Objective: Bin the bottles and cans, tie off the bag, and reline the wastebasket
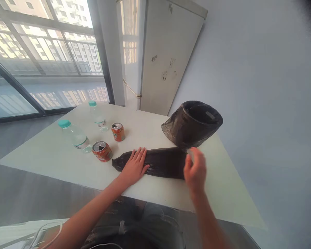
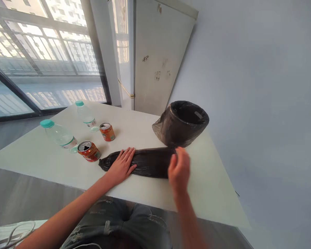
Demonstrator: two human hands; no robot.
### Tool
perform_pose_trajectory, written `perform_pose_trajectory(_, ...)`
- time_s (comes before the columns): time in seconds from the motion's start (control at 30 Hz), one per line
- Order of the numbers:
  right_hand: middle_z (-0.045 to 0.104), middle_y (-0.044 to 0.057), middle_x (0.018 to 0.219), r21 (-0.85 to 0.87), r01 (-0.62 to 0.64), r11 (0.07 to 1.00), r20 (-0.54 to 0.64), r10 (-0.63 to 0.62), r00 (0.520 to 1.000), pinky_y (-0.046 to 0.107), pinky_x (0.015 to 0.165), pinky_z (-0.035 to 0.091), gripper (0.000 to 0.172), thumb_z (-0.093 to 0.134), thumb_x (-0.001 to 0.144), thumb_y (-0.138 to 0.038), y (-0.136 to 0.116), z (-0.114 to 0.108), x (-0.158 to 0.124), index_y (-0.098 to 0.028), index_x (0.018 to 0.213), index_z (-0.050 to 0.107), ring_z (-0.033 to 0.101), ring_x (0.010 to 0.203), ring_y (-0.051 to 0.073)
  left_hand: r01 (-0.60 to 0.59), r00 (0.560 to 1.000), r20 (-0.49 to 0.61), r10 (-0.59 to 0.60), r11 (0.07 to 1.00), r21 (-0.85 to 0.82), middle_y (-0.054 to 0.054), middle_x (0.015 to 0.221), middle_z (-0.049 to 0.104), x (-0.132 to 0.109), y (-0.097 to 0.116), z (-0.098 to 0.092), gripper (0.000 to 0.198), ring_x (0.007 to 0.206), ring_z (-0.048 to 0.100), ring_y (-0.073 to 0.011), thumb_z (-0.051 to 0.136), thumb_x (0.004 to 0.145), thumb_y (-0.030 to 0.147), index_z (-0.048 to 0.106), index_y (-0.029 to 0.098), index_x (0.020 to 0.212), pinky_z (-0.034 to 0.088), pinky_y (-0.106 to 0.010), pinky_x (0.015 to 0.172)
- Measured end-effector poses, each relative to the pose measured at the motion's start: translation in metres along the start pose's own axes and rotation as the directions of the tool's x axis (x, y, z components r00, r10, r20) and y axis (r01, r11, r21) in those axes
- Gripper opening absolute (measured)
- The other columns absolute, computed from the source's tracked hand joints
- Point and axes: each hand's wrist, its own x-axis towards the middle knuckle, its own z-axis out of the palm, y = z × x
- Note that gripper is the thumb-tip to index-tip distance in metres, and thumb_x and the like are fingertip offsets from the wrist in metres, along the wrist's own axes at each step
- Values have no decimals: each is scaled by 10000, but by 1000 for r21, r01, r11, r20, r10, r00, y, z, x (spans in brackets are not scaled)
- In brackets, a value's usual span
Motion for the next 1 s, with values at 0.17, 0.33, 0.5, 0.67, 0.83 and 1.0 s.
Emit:
perform_pose_trajectory(0.17,422,110,1669,111,411,905,495,-409,767,512,1310,275,508,345,1087,-288,-82,71,-40,-172,1555,505,326,1581,253,-61,998,35,60,998,26,-207,1636,449,-11,-9,22,610,1570,357,-337,429,1051,341,423,83,1603,283,-555,1289)
perform_pose_trajectory(0.33,347,91,1708,66,417,906,671,-350,654,500,1323,227,556,305,1113,-364,-81,113,-40,-164,1619,419,279,1605,217,-79,995,69,74,994,75,-207,1647,428,-16,-11,24,626,1565,366,-346,466,1017,298,440,66,1598,270,-543,1296)
perform_pose_trajectory(0.5,289,71,1729,-25,465,885,696,-319,644,556,1320,174,570,262,1124,-404,-59,100,-36,-227,1661,333,262,1612,209,-46,998,44,43,996,76,-177,1665,407,-15,-7,26,594,1587,327,-321,392,1066,342,457,60,1584,267,-527,1303)
perform_pose_trajectory(0.67,280,83,1726,-189,454,871,690,-210,692,613,1307,144,577,273,1118,-416,-20,80,-24,-219,1656,346,248,1617,235,-9,999,40,7,998,59,-151,1709,314,-13,-6,23,649,1599,302,-313,367,1087,440,395,71,1619,294,-527,1294)
perform_pose_trajectory(0.83,281,104,1724,-314,414,854,645,-128,754,616,1302,169,604,262,1114,-422,35,54,-12,-187,1668,312,282,1605,249,-9,999,48,7,999,51,-147,1720,287,-14,-6,22,662,1604,290,-310,363,1089,446,364,67,1632,289,-526,1298)
perform_pose_trajectory(1.0,326,100,1715,-406,316,858,556,-42,830,641,1281,216,587,238,1116,-417,72,32,-9,-224,1664,327,322,1587,262,-8,999,31,7,1000,30,-146,1717,304,-14,-5,23,663,1602,297,-306,377,1085,449,334,107,1651,288,-523,1298)
